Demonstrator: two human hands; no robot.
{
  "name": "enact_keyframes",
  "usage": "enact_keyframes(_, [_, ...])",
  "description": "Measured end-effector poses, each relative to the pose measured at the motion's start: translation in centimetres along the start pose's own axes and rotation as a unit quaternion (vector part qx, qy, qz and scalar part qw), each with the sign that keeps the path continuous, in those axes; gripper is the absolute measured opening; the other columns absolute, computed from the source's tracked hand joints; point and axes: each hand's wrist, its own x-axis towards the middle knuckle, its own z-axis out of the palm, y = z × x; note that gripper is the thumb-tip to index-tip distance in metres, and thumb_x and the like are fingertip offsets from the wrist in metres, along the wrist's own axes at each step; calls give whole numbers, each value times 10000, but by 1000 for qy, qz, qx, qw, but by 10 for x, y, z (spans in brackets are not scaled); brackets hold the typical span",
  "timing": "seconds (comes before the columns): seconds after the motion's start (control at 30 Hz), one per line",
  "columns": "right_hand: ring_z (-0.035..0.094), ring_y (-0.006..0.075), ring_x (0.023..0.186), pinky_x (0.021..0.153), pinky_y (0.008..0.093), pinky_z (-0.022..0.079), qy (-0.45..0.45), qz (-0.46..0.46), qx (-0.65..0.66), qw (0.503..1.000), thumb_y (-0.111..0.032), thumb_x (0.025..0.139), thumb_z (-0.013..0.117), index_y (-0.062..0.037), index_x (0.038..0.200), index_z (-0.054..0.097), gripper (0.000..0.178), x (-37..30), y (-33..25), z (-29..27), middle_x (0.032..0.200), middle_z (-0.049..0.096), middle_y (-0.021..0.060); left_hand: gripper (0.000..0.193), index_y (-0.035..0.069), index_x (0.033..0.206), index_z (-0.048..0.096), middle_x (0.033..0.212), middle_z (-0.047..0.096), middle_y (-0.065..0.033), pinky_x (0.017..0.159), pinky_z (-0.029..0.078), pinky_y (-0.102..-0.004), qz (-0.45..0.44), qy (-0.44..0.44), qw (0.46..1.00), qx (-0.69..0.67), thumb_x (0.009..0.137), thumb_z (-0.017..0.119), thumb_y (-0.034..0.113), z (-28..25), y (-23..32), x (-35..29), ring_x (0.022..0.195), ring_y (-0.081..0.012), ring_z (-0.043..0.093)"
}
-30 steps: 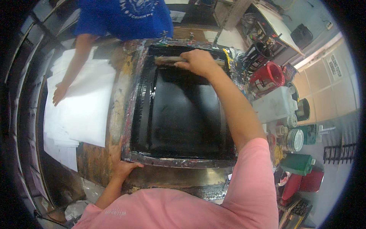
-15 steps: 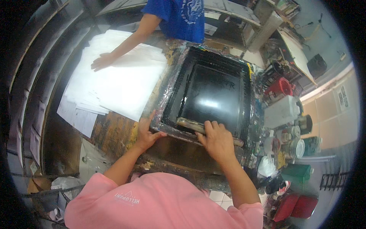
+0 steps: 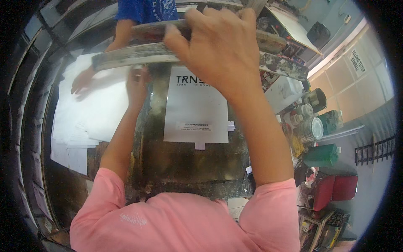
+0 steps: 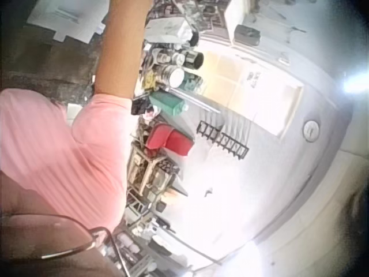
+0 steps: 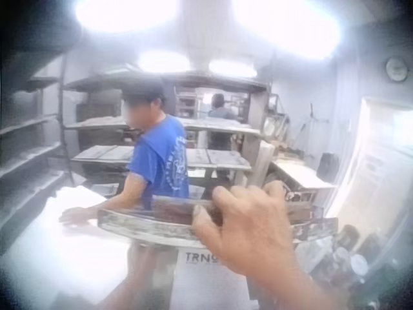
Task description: The person repeatedly places white paper sheets under a screen printing frame, pulls a squeegee across the screen to apply ink, and then removes the printed sheet. This cycle is performed continuously on a stack of paper.
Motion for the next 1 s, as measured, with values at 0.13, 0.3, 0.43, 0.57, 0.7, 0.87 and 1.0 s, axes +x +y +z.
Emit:
enact_keyframes(0.13, [647, 321, 697, 812, 480, 469, -20, -31, 1, 999, -423, 982, 611, -57, 833, 702, 405, 22, 5, -4, 741, 677, 113, 329, -8, 1303, 686, 1134, 692, -214, 873, 561, -442, 130, -125, 936, 303, 1019, 704, 157, 37, -103, 43, 1011, -319, 694])
enact_keyframes(0.3, [631, 302, 665, 810, 475, 482, -62, -8, 19, 998, -430, 984, 603, -57, 801, 689, 424, 26, 11, -8, 703, 653, 100, 217, 12, 1149, 752, 1062, 720, -217, 881, 536, -489, 183, -149, 929, 286, 970, 739, 133, 61, -148, 58, 997, -394, 676])
enact_keyframes(0.43, [644, 330, 687, 795, 482, 470, -71, -8, 26, 997, -428, 974, 625, -55, 821, 702, 410, 29, 20, -2, 724, 669, 115, 135, 8, 1060, 725, 865, 717, -103, 742, 521, -345, -14, -184, 971, 152, 1020, 718, 137, 54, -123, 60, 783, -183, 649])
enact_keyframes(0.57, [656, 358, 709, 780, 490, 459, -54, -7, 15, 998, -427, 963, 648, -53, 842, 715, 398, 41, 26, -4, 745, 685, 131, 186, -16, 999, 683, 804, 683, -49, 675, 485, -302, -65, -190, 968, 150, 1047, 708, 163, 12, -49, 86, 737, -112, 605])
enact_keyframes(0.7, [666, 374, 754, 790, 476, 451, -51, 1, 21, 998, -440, 950, 678, -49, 890, 725, 399, 24, 10, 6, 783, 697, 141, 244, -20, 1030, 695, 898, 701, -74, 752, 509, -323, -58, -55, 970, 229, 1058, 664, 220, -104, -50, 27, 809, -153, 625])
enact_keyframes(0.87, [665, 352, 809, 822, 451, 439, -4, 30, 7, 1000, -447, 976, 668, -43, 929, 718, 409, 1, -2, 9, 848, 706, 141, 255, -2, 1068, 668, 823, 650, -34, 666, 472, -274, -44, 141, 965, 219, 1090, 651, 252, -222, -60, -13, 735, -95, 574])
enact_keyframes(1.0, [684, 345, 810, 814, 458, 429, -34, 14, -5, 999, -480, 964, 676, -52, 885, 719, 437, 6, -3, -5, 835, 716, 144, 282, -2, 983, 657, 737, 670, -55, 630, 483, -305, 35, 237, 910, 337, 1081, 662, 262, -321, -65, 1, 657, -126, 592])
